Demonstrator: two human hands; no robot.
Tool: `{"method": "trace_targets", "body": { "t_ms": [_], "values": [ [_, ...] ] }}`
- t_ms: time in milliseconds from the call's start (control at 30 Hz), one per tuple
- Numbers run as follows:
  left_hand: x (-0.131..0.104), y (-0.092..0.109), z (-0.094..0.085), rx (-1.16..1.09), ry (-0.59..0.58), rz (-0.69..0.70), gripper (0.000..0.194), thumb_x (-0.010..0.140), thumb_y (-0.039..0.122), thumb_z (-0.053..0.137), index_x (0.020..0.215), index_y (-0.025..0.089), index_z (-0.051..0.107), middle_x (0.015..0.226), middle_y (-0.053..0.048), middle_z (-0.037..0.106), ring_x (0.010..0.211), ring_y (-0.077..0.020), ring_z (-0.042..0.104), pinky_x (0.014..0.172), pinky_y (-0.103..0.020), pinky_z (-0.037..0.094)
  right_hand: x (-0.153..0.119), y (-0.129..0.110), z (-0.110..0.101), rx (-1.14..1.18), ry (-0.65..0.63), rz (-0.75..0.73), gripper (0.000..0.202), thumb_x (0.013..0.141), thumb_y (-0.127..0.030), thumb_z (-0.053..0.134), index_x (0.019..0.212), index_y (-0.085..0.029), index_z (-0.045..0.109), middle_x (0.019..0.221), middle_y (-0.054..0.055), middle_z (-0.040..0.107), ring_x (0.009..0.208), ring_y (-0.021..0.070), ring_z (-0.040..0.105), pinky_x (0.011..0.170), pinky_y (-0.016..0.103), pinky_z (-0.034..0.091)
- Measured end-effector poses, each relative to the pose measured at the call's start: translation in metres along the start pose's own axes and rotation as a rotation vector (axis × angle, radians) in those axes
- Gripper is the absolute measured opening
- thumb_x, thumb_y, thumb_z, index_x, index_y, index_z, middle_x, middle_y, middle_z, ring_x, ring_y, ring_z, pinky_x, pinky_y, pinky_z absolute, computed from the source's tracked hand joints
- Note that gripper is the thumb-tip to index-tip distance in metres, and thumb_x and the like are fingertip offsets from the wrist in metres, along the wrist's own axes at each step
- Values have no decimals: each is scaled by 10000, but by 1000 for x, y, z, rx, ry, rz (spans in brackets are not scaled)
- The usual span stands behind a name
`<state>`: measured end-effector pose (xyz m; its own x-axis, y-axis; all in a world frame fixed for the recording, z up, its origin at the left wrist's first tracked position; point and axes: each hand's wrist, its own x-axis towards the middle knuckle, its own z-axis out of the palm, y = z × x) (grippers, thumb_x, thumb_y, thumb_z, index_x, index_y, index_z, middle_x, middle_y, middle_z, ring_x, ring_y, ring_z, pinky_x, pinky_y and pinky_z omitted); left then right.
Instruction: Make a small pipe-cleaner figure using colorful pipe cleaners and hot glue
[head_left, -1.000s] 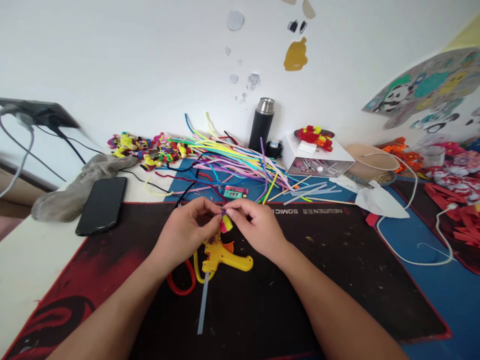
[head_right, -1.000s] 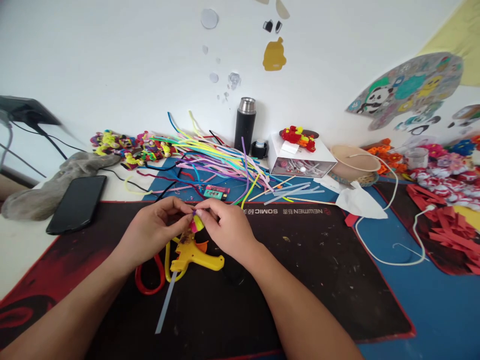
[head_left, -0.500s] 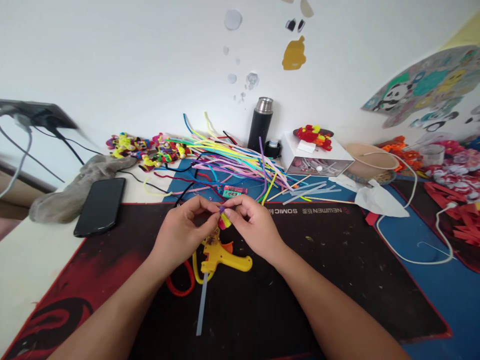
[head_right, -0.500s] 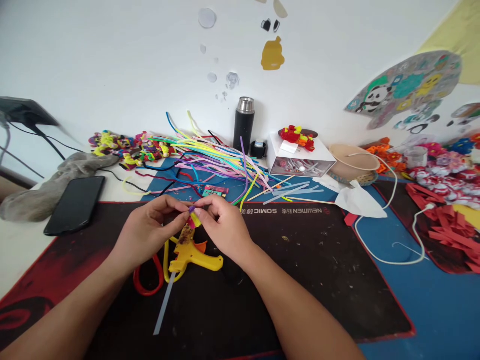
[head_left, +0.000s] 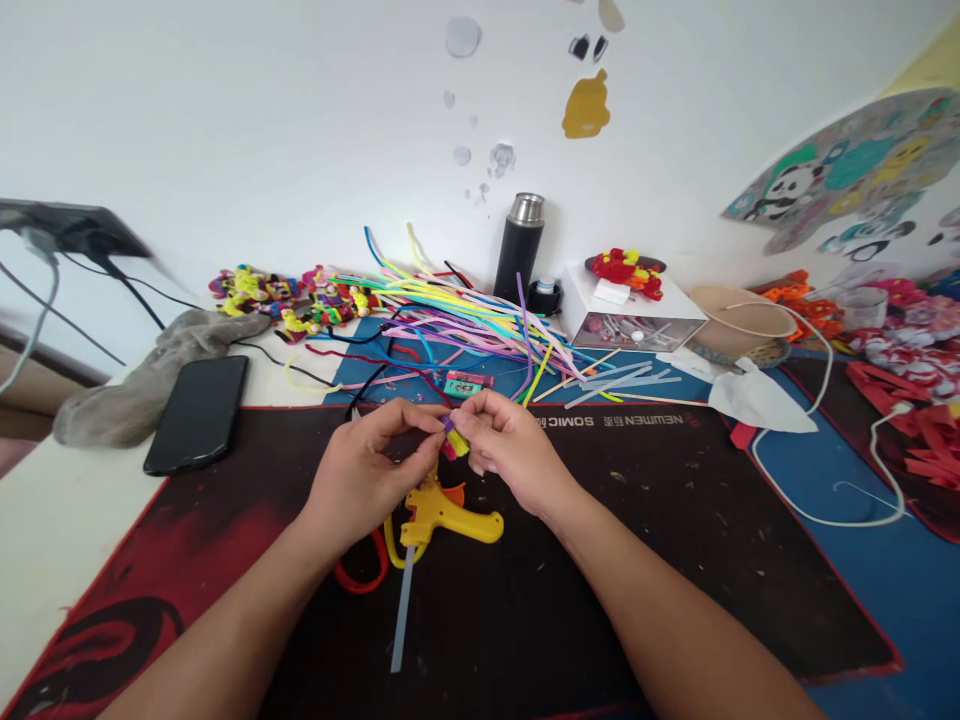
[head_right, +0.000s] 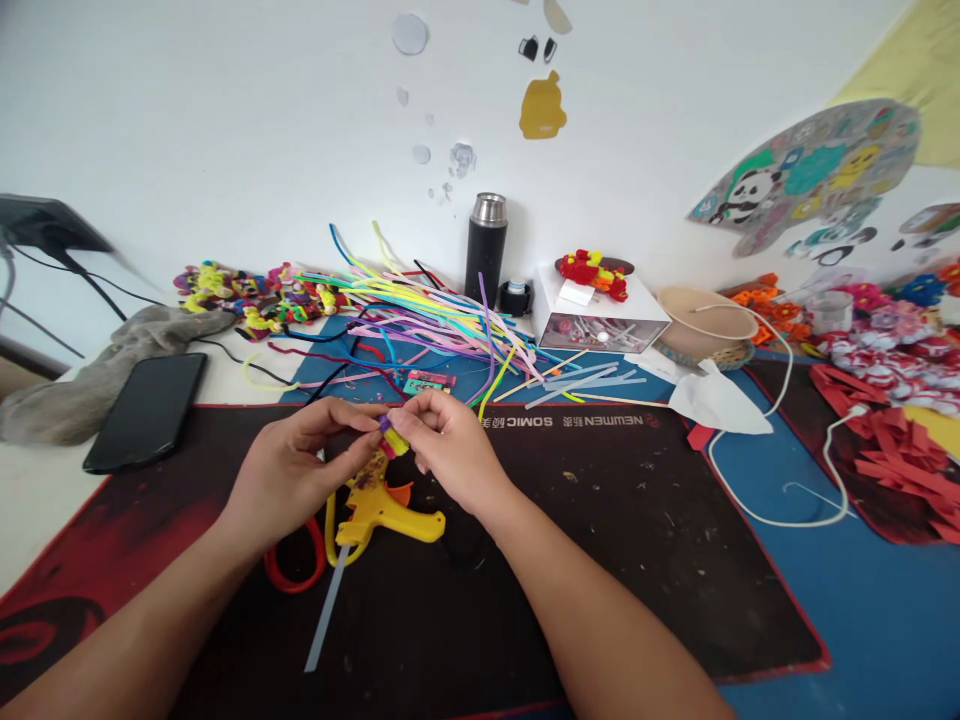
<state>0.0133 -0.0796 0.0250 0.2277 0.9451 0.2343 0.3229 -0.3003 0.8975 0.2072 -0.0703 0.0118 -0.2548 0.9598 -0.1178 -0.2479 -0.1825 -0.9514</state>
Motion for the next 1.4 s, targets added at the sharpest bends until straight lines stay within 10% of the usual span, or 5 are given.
{"method": "trace_targets", "body": {
  "t_ms": [1400],
  "values": [
    [5, 0, 4, -293, 136, -80, 241, 873, 374, 862, 872, 205, 690, 1006, -89, 832, 956, -250, 805, 871, -341, 622, 0, -7, 2, -66, 36, -21, 520, 819, -678, 845, 851, -220, 601, 584, -102, 467, 448, 73, 388, 475, 249, 325]
  ]
}}
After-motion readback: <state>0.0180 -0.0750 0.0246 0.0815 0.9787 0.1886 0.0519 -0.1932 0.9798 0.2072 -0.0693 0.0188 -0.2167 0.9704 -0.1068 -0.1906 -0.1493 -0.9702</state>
